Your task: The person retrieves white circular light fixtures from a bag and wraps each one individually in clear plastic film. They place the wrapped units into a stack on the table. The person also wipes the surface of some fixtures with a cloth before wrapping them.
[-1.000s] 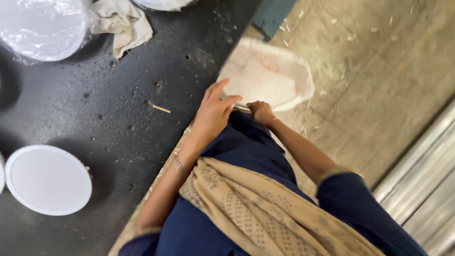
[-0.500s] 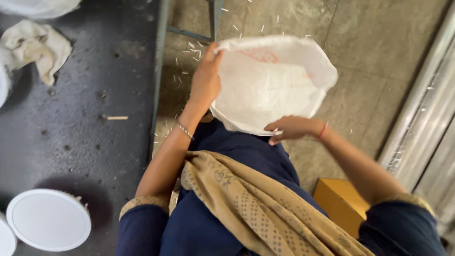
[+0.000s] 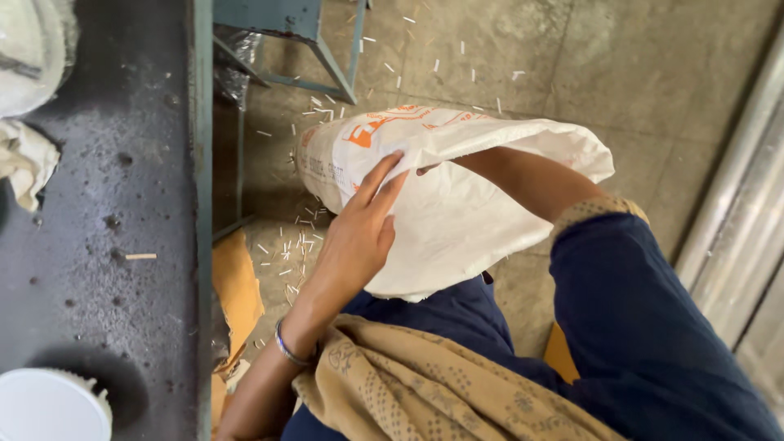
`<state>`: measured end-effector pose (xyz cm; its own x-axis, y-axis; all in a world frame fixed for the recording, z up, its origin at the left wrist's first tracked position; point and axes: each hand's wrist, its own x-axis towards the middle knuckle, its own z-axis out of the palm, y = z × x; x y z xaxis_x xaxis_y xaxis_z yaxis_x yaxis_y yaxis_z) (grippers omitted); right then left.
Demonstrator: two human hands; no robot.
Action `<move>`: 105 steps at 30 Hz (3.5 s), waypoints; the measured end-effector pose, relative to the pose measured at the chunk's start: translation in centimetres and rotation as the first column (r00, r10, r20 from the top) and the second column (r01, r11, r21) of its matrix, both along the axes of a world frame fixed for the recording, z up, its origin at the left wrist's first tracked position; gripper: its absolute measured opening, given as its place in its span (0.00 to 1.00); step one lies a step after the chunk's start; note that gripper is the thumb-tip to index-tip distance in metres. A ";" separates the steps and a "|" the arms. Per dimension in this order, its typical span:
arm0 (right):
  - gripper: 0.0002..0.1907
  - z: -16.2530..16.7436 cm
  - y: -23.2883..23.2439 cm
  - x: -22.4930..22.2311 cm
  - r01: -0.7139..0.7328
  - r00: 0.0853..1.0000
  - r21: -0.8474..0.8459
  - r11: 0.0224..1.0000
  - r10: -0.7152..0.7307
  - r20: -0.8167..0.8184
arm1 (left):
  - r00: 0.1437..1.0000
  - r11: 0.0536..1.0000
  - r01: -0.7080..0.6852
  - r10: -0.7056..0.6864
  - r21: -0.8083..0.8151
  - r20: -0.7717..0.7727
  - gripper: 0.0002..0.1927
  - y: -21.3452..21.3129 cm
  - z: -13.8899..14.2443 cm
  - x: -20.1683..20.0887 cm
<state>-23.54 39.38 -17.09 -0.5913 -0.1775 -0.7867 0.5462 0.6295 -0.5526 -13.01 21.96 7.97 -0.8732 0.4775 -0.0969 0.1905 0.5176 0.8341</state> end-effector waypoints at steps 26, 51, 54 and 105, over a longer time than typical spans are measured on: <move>0.31 -0.1 -3.1 -2.6 -0.311 0.924 0.276 0.909 0.357 -0.136 | 0.843 0.872 -0.488 0.482 0.038 -0.238 0.24 -2.0 12.0 4.1; 0.22 2.8 -10.4 -0.7 -0.264 0.964 -0.203 0.943 0.266 -0.019 | 0.844 0.851 -0.492 0.518 0.186 -0.137 0.32 -21.0 -12.4 -0.7; 0.21 2.5 -9.7 -1.1 -0.186 0.972 -0.362 0.913 0.226 0.071 | 0.828 0.815 -0.528 0.556 0.237 -0.069 0.26 -21.3 -13.1 0.2; 0.47 -3.1 -18.1 -11.9 -0.808 0.204 0.531 0.254 0.967 -0.152 | -0.044 -0.188 -0.881 0.946 0.435 0.320 0.12 -19.9 0.7 6.7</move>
<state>-35.41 21.23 -20.17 -0.4121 -0.6282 -0.6599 -0.7023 0.6804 -0.2092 -6.35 2.03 8.69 -0.4274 -0.8910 -0.1531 -0.0708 -0.1358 0.9882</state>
